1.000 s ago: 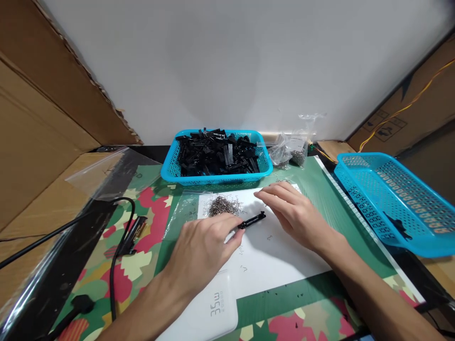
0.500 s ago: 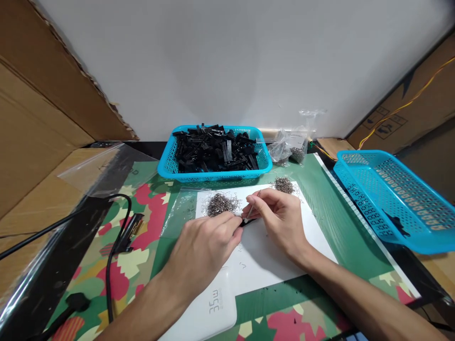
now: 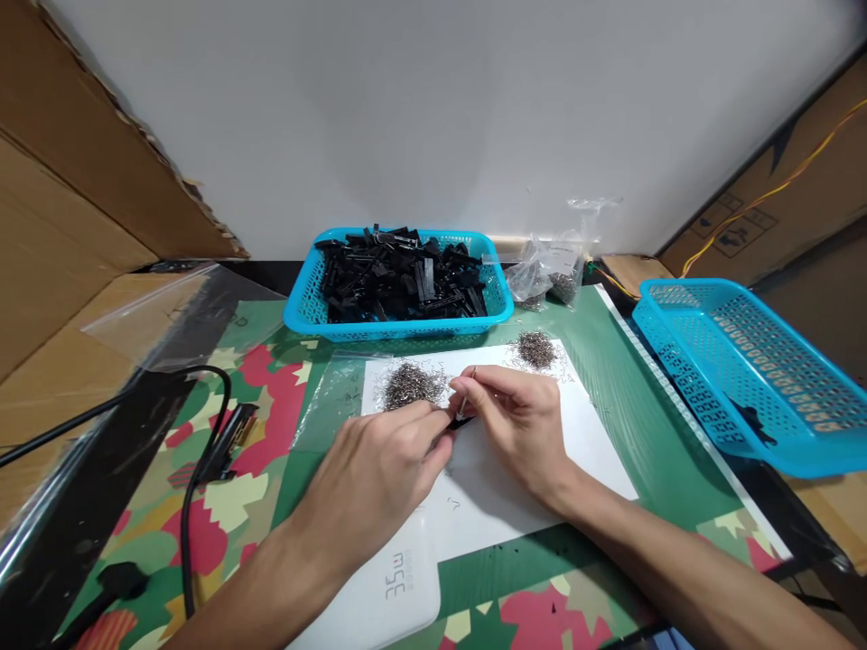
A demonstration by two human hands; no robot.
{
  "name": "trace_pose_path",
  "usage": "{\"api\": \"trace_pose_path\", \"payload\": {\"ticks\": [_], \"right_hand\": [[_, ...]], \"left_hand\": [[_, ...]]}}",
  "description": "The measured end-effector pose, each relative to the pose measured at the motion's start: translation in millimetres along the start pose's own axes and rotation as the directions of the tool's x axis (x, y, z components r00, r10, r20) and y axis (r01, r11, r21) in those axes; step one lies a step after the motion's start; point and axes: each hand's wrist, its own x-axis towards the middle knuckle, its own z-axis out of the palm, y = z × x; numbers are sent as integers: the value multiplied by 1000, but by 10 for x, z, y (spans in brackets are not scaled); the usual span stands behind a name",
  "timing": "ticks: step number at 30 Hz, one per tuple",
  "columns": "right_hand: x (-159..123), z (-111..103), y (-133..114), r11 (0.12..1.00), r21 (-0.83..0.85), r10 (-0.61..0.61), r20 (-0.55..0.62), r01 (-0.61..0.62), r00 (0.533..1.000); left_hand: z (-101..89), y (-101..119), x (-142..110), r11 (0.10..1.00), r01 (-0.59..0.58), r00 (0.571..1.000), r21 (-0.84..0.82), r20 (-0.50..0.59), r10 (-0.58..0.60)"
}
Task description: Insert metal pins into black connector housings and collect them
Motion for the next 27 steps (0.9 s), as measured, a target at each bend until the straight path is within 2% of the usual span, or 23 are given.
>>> {"api": "trace_pose_path", "payload": {"ticks": [4, 9, 14, 19, 21, 24, 25, 27], "right_hand": [[2, 9, 21, 997, -44, -70, -13, 69, 997], [-24, 41, 80, 997, 10, -79, -74, 80, 994], [-62, 78, 112, 992, -24, -122, -79, 121, 989], [-43, 64, 92, 995, 8, -95, -79, 96, 992], [0, 3, 65, 996, 41, -69, -129, 75, 989], [80, -157, 18, 995, 97, -14, -238, 39, 971], [101, -218, 5, 995, 94, -1, -208, 21, 978], [123, -324, -19, 999, 34, 10, 22, -11, 1000]], "left_hand": [[8, -1, 17, 996, 21, 1000, -83, -2, -22], [-11, 15, 51, 983, 45, 999, -180, 6, -45], [-24, 6, 74, 975, 69, 998, -211, 1, -70], [-19, -31, 101, 971, 85, 996, -223, -10, -89], [-29, -48, 111, 960, 114, 989, -255, -59, -134], [-62, -61, 121, 902, 251, 949, -350, -95, -301], [-76, -62, 123, 861, 302, 928, -409, -82, -365], [-100, -62, 126, 745, 360, 890, -561, -32, -455]]}}
